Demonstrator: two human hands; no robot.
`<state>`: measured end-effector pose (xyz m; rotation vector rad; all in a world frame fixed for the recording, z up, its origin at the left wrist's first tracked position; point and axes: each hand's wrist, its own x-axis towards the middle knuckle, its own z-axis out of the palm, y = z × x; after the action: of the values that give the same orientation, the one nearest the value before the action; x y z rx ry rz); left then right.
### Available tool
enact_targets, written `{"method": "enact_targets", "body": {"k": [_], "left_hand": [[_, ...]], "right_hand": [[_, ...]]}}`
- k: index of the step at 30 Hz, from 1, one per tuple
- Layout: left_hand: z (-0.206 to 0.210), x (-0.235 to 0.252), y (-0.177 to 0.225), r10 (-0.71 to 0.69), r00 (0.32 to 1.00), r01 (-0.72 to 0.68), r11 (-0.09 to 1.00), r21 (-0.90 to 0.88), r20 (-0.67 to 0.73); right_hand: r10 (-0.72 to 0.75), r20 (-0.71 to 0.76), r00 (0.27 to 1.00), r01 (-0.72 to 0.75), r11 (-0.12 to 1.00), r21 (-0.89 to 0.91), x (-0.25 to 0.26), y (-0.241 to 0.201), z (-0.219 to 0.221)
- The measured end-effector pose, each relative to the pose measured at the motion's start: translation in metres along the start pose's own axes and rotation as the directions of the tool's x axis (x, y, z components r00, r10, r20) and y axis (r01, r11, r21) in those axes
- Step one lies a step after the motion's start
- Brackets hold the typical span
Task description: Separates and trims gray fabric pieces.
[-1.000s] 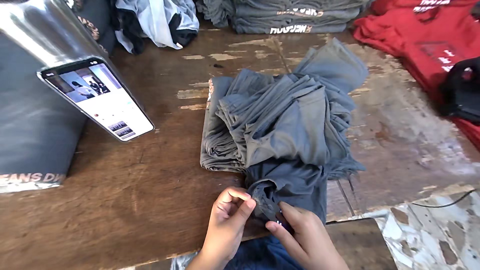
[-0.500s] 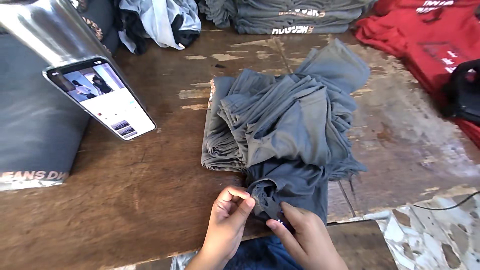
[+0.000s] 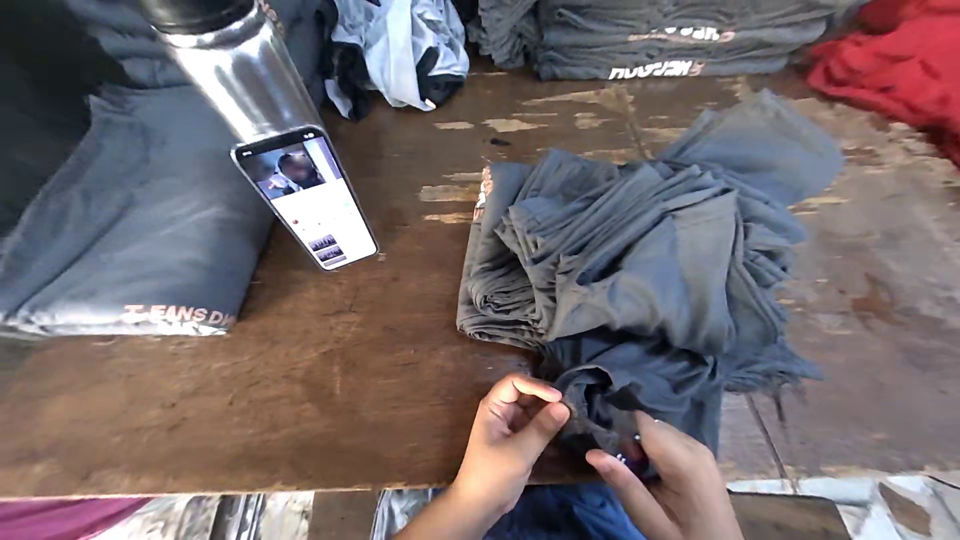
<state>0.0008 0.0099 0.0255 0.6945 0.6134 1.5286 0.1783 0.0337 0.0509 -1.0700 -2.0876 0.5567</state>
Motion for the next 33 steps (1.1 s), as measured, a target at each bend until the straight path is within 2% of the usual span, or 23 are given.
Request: {"method": "enact_targets", "body": {"k": [3, 5, 10, 15, 18, 22, 25, 27, 29, 33], "left_hand": [[0.0, 0.0, -0.002, 0.064, 0.997, -0.066, 0.997, 0.044, 0.049], [0.001, 0.0, -0.004, 0.108, 0.994, -0.111, 0.989, 0.1, 0.033], [0.003, -0.001, -0.008, 0.194, 0.981, -0.19, 0.956, 0.223, 0.003], [0.004, -0.004, -0.006, 0.2, 0.98, -0.181, 0.923, 0.339, -0.02], [0.002, -0.005, -0.008, 0.235, 0.972, -0.224, 0.9, 0.375, 0.016], [0.002, -0.005, -0.008, 0.235, 0.965, -0.258, 0.929, 0.263, 0.118], [0.004, -0.005, -0.009, 0.242, 0.968, -0.252, 0.911, 0.325, 0.073], [0.005, -0.004, -0.007, 0.231, 0.973, -0.221, 0.909, 0.354, 0.015], [0.005, -0.003, -0.006, 0.237, 0.971, -0.223, 0.918, 0.329, -0.002], [0.004, -0.002, -0.009, 0.271, 0.962, -0.25, 0.926, 0.285, -0.039]], "right_hand": [[-0.07, -0.155, 0.985, 0.102, 0.972, 0.21, 0.007, 0.005, 0.009], [-0.076, -0.214, 0.974, 0.139, 0.944, 0.298, 0.012, 0.003, 0.015], [-0.088, -0.254, 0.963, 0.171, 0.93, 0.324, 0.018, -0.002, 0.022], [-0.069, -0.233, 0.97, 0.138, 0.946, 0.293, 0.019, 0.002, 0.02], [-0.078, -0.245, 0.966, 0.157, 0.934, 0.322, 0.018, -0.002, 0.016], [-0.113, -0.148, 0.983, 0.175, 0.829, 0.531, 0.011, -0.011, 0.007], [-0.183, -0.012, 0.983, 0.142, 0.72, 0.679, 0.004, -0.014, -0.003], [-0.189, 0.045, 0.981, 0.116, 0.757, 0.643, 0.001, -0.011, -0.007], [-0.159, 0.07, 0.985, 0.101, 0.85, 0.517, -0.002, -0.002, -0.006], [0.017, 0.076, 0.997, -0.038, 0.961, 0.275, -0.006, 0.006, -0.001]]}}
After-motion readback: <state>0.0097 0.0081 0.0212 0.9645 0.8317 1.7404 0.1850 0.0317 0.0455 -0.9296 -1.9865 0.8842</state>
